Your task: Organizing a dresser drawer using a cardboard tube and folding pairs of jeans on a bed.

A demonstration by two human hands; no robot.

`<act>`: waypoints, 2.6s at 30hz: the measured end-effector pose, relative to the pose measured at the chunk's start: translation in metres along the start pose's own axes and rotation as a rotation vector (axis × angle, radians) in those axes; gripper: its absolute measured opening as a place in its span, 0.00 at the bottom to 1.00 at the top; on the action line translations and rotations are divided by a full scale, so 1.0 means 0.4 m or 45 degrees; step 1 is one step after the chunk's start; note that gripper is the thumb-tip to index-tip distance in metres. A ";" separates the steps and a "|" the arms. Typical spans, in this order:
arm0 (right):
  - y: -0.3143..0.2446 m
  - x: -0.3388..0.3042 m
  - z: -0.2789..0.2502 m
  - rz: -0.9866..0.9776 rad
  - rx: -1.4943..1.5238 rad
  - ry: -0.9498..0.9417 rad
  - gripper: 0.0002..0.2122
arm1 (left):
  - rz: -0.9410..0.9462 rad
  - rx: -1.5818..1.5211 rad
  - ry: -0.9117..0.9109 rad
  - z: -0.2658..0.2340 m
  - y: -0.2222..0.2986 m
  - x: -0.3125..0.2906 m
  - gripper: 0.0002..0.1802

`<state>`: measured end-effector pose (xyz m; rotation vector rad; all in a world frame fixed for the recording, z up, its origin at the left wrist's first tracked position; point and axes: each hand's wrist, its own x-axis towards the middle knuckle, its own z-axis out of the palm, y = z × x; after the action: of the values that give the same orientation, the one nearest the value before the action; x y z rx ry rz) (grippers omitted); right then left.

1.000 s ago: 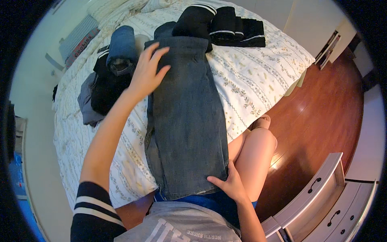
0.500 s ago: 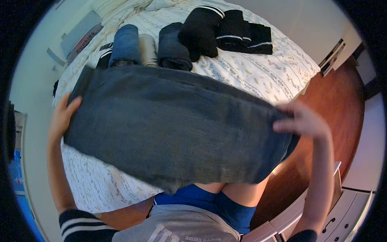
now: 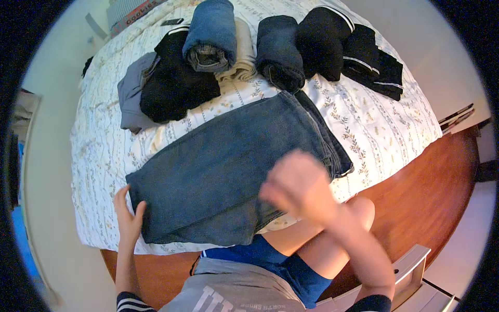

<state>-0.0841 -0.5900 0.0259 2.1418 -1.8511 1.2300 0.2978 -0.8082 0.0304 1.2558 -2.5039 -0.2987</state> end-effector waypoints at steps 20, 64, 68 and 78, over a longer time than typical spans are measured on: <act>-0.167 -0.107 0.138 0.072 0.146 -0.386 0.20 | 0.567 0.062 -0.312 0.032 0.111 -0.060 0.30; -0.100 -0.112 0.072 0.470 0.165 -0.302 0.08 | -0.173 -0.675 -0.779 0.196 0.286 -0.024 0.23; -0.077 -0.106 0.085 0.389 -0.019 -0.237 0.05 | -0.010 -0.677 -0.605 0.212 0.276 -0.029 0.22; -0.132 -0.114 0.109 0.439 -0.070 -0.038 0.04 | 0.090 -0.506 -0.377 0.249 0.257 -0.055 0.12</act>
<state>-0.0150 -0.5609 -0.0073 1.8764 -2.3099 1.1864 0.1968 -0.7256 -0.0324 1.0191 -2.5397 -0.9730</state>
